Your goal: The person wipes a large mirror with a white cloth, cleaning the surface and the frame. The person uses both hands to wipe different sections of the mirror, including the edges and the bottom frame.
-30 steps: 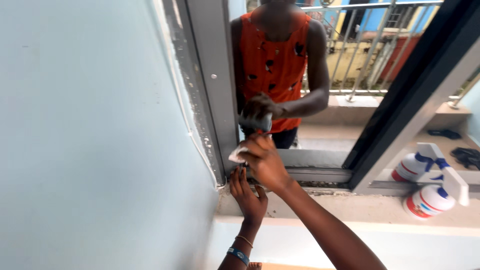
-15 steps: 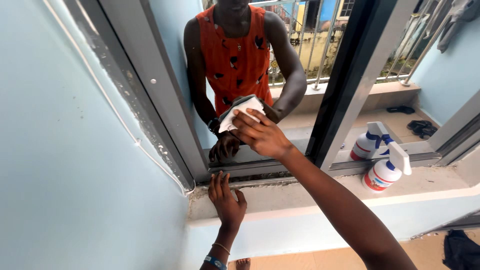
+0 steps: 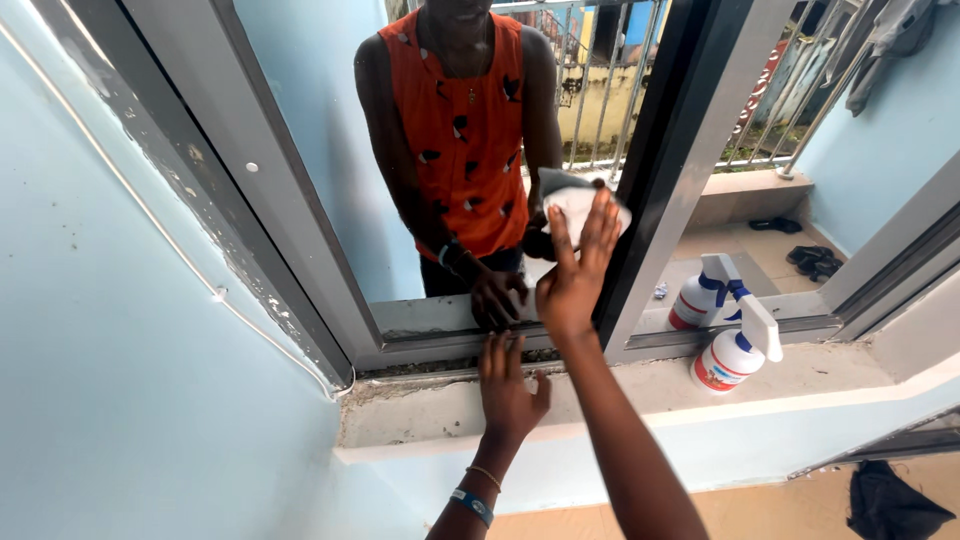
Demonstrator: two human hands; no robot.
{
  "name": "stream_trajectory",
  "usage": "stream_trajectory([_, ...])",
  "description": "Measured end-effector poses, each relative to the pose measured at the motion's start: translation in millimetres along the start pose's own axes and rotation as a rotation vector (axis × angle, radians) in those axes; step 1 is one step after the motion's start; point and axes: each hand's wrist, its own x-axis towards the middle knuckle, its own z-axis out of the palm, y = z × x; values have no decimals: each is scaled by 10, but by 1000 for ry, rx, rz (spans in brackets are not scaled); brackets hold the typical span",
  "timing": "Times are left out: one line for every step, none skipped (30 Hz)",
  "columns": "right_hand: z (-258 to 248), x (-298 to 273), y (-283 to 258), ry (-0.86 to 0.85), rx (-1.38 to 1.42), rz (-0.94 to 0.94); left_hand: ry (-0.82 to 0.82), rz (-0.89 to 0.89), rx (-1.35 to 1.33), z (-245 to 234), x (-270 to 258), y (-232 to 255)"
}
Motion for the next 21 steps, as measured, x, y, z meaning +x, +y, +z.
stream_trajectory([52,-85,-34,-8,-11,37,-25,35,41,12,-1,27])
stream_trajectory([92,-173,-60,-15,-22,75,-34,22,24,13,9,26])
stream_trajectory([124,-273,-91,-8,-1,87,-46,12,7,4,18,9])
stream_trajectory([164,-377,-130,0,20,99,-57,1,-10,-1,21,-3])
stream_trajectory([224,-468,-171,7,45,105,-33,33,-27,8,30,-13])
stream_trajectory([299,-557,-211,-5,31,51,-8,65,-43,28,31,-19])
stream_trajectory([383,-654,-250,-16,13,2,11,99,-61,45,11,-30])
stream_trajectory([464,-741,-272,-27,-5,-47,-2,44,-115,63,-13,-55])
stream_trajectory([535,-817,-277,-46,4,-96,-15,-12,-169,87,-43,-76])
stream_trajectory([601,-875,-285,-64,14,-145,-27,-68,-224,112,-75,-94])
stream_trajectory([640,-919,-290,-83,24,-194,-59,-89,-209,135,-100,-114])
stream_trajectory([631,-939,-280,-129,58,-188,-92,-111,-195,154,-111,-131])
stream_trajectory([596,-912,-267,-172,92,-182,-122,-128,-178,162,-103,-151])
stream_trajectory([536,-858,-268,-214,127,-177,-82,-48,-121,154,-115,-153])
stream_trajectory([471,-751,-267,-123,116,-168,-36,35,-65,154,-102,-148])
stream_trajectory([390,-615,-268,-33,106,-159,9,117,-8,154,-74,-146])
stream_trajectory([283,-478,-271,53,93,-145,9,75,-14,152,-59,-129])
stream_trajectory([206,-288,-270,174,107,-76,9,34,-19,150,-39,-115])
stream_trajectory([128,-99,-270,289,122,-5,5,-11,-24,137,-51,-95])
stream_trajectory([15,88,-234,349,169,-2,3,-9,-24,131,-50,-78])
stream_trajectory([-69,250,-220,411,218,2,-1,-6,-22,120,-35,-73])
